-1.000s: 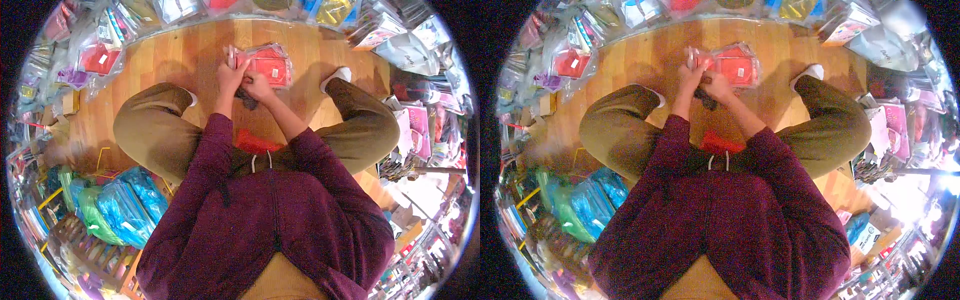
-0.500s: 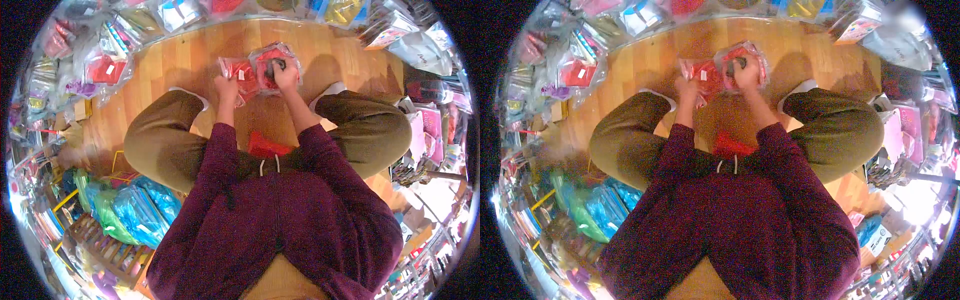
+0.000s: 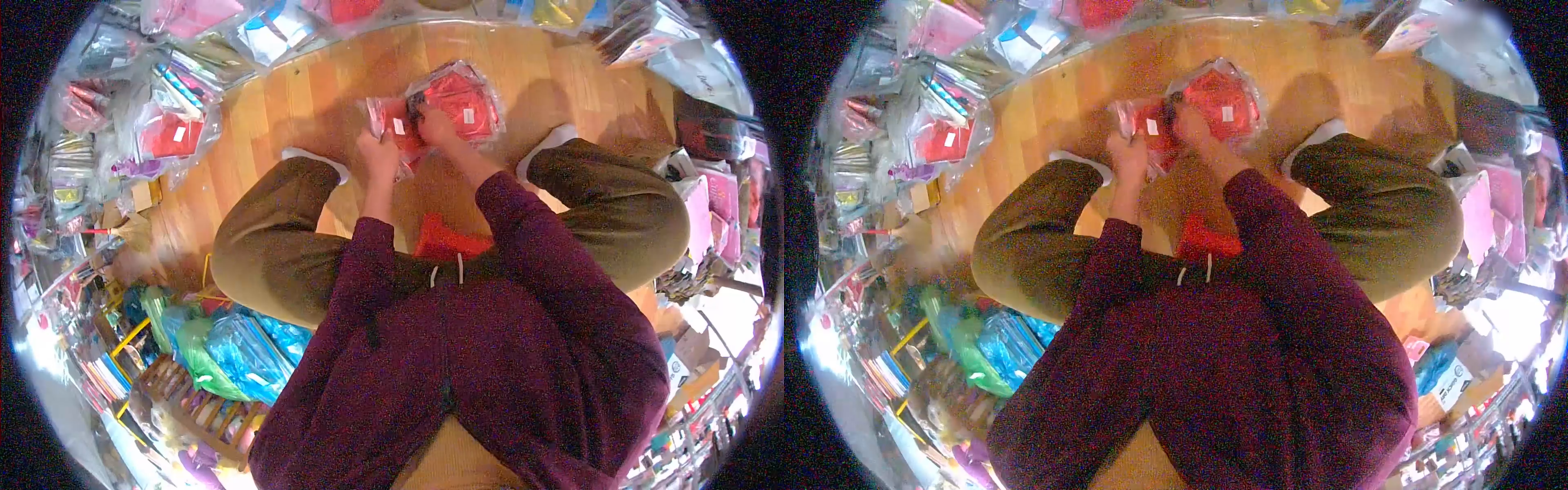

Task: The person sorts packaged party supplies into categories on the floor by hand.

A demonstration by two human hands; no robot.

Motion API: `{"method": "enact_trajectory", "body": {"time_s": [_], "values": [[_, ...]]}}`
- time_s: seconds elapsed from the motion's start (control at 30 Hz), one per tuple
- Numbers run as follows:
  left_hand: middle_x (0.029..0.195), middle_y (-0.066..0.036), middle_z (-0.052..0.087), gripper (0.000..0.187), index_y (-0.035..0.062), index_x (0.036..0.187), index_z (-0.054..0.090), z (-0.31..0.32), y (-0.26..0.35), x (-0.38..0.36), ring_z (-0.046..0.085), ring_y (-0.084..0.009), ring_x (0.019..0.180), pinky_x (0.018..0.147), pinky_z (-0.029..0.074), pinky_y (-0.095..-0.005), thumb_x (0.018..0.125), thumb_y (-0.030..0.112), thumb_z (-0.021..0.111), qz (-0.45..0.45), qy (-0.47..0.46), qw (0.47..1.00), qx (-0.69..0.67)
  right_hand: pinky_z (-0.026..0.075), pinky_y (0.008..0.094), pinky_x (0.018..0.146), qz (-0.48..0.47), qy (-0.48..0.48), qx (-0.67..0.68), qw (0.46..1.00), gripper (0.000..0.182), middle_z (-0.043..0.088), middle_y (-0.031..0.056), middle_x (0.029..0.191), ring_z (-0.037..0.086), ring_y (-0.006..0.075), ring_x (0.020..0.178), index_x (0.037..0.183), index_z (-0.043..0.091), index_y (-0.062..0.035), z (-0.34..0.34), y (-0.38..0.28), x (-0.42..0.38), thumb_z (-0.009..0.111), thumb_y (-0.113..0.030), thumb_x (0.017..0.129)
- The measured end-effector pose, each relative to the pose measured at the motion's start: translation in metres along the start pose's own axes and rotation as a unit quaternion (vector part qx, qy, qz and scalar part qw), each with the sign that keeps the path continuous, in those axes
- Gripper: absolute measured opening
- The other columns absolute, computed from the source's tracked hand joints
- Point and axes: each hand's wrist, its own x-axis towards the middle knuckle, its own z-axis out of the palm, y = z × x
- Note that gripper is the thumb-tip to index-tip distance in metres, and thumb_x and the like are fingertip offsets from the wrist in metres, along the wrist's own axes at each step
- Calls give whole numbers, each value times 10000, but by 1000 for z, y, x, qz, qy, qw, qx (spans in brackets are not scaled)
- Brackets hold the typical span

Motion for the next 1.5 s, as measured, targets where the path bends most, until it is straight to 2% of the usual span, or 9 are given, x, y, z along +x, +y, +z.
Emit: {"method": "enact_trajectory", "body": {"time_s": [0.1,0.37,0.67,0.73,0.83,0.93,1.2,1.27,1.5], "values": [[714,-208,565,203,-44,791,551,10,-17,8,550,-354,676,616,412,-403,684,128,564,-105,-19,989,-101,420,362,746,-35,19,46,998,309,533,209,931,520,346,851,980,521,-31,-17,-36,-34,447,-60,681],[672,-204,571,157,-57,750,561,-8,2,0,566,-334,664,595,418,-400,658,68,541,-18,33,998,-45,406,338,772,-203,144,174,953,350,546,177,948,528,293,877,938,554,-41,-11,-62,-62,494,30,600],[771,-229,557,281,-74,849,523,-6,-4,1,551,-339,744,666,415,-390,635,88,607,-48,2,995,-89,397,360,781,-51,-16,-128,990,379,553,165,863,487,342,895,961,539,-41,-35,-7,-22,544,-31,582],[819,-246,539,371,-78,937,481,-2,-1,-6,526,-363,802,715,399,-401,628,83,609,-3,75,997,-17,377,370,824,-136,185,-79,970,377,505,168,996,440,349,970,1017,502,-39,-62,-23,-38,498,-69,642],[857,-232,532,465,-56,1035,426,0,10,-6,506,-384,832,740,384,-415,621,59,605,146,257,955,18,359,387,855,-211,139,-189,949,393,398,176,1150,382,356,1042,1086,440,-26,-41,-14,-37,430,-96,700],[883,-204,535,498,-17,1087,398,-6,13,-8,507,-369,846,750,385,-408,625,17,582,171,156,968,-100,330,409,887,-251,158,-293,909,415,321,180,1220,328,354,1096,1130,395,-22,9,37,-27,394,-102,723],[960,-192,531,488,22,1104,394,-17,25,-11,516,-337,885,762,389,-382,643,-15,550,72,61,984,-152,350,396,859,-176,172,-382,891,391,413,216,1128,391,318,1064,1108,409,19,-60,85,-24,373,-86,734],[957,-192,535,474,22,1096,400,-13,20,-10,520,-337,882,755,393,-380,647,-13,549,90,77,981,-154,371,399,815,118,-37,-226,966,333,460,240,1031,440,315,994,1051,444,27,-85,78,-28,367,-72,743],[973,-209,516,478,23,1081,406,-16,22,-9,497,-347,912,772,379,-391,632,15,567,39,60,995,-72,376,409,803,-176,171,-56,968,313,447,200,1061,435,351,973,1059,445,-23,-37,12,-49,377,-83,759]]}}
